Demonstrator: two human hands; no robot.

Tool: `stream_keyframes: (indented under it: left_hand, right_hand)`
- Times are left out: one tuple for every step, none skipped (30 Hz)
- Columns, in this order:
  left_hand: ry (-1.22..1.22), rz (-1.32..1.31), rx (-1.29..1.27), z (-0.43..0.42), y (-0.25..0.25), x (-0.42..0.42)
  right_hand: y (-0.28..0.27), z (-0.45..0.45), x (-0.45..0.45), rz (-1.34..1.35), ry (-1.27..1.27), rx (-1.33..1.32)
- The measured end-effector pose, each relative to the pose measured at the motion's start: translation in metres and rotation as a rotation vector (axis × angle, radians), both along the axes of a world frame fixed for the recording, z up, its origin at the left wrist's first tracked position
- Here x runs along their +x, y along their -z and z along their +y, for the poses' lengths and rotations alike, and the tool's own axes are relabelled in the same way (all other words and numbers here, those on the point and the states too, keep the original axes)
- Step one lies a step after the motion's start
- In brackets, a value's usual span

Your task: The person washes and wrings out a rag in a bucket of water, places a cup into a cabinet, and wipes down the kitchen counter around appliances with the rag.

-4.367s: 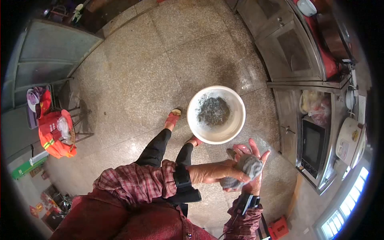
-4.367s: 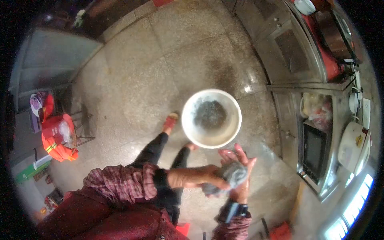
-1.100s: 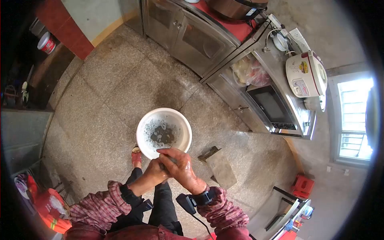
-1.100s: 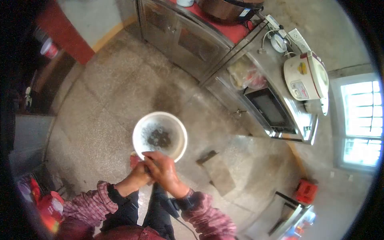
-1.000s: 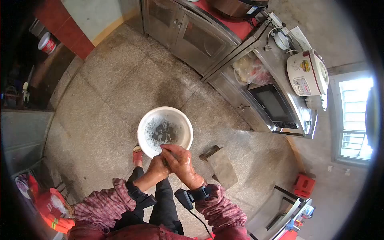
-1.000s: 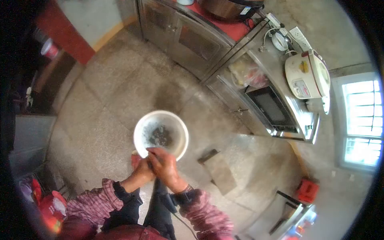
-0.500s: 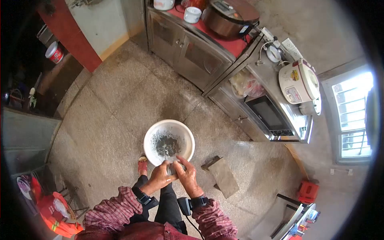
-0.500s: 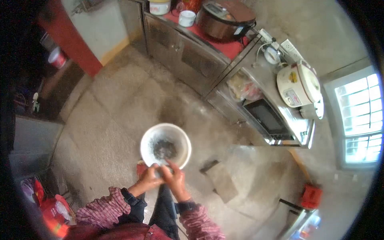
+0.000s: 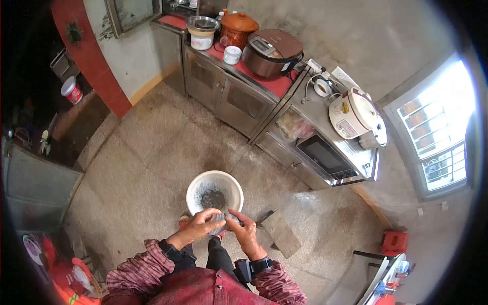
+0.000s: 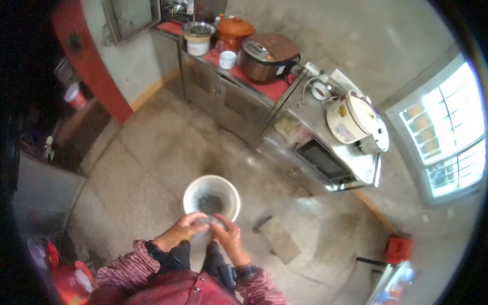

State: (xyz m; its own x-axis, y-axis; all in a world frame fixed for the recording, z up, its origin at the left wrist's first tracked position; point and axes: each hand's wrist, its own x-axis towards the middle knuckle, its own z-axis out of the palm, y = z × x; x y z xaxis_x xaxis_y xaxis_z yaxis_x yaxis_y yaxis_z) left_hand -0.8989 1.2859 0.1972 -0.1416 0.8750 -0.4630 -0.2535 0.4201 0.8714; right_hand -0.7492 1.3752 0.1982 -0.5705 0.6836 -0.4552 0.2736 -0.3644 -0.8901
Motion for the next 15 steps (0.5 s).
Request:
stream_keyframes:
  left_hand:
    - [0.003,0.005,0.007,0.0,-0.006,-0.006]
    - [-0.039,-0.137,-0.013,-0.002,-0.011,-0.01]
    - [-0.079,-0.277,-0.033,-0.003,-0.015,-0.015]
    - [-0.082,-0.373,-0.031,-0.006,-0.019,-0.02]
    - [-0.079,-0.37,-0.027,-0.007,-0.019,-0.02]
    - [-0.157,-0.543,-0.098,-0.007,-0.017,-0.02]
    - [-0.236,-0.716,-0.17,-0.008,-0.019,-0.021]
    - [-0.18,-0.786,-0.109,-0.007,-0.025,-0.017]
    - [-0.178,-0.782,-0.106,-0.008,-0.028,-0.016]
    - [-0.085,-0.847,-0.096,-0.011,-0.03,-0.012]
    - [0.012,-0.913,-0.085,-0.013,-0.031,-0.011]
    - [0.079,-1.036,-0.084,-0.012,-0.033,-0.008]
    - [0.08,-1.034,-0.082,-0.012,-0.039,-0.005]
    - [0.1,-1.097,-0.039,-0.014,-0.047,-0.003]
    - [0.119,-1.158,0.003,-0.015,-0.056,-0.002]
  right_hand:
    - [-0.011,0.002,-0.002,0.005,0.003,0.007]
    - [-0.022,0.004,-0.002,-0.038,-0.025,0.039]
    - [-0.029,0.004,-0.001,-0.079,-0.054,0.072]
    - [-0.024,0.004,-0.001,-0.021,-0.048,0.145]
    - [-0.031,0.003,-0.002,-0.019,-0.046,0.149]
    - [-0.042,0.002,-0.003,0.01,-0.048,0.151]
    - [-0.052,0.002,-0.005,0.039,-0.05,0.153]
    - [-0.059,0.001,-0.005,0.053,-0.066,0.165]
    - [-0.065,0.0,-0.007,0.057,-0.065,0.169]
    - [-0.07,-0.001,-0.006,0.078,-0.085,0.219]
    - [-0.075,-0.001,-0.007,0.096,-0.103,0.272]
    - [-0.081,-0.001,-0.008,0.097,-0.102,0.276]
    - [-0.089,0.0,-0.008,0.135,-0.129,0.318]
    - [-0.094,0.002,-0.009,0.172,-0.156,0.361]
    - [-0.098,0.004,-0.01,0.173,-0.156,0.362]
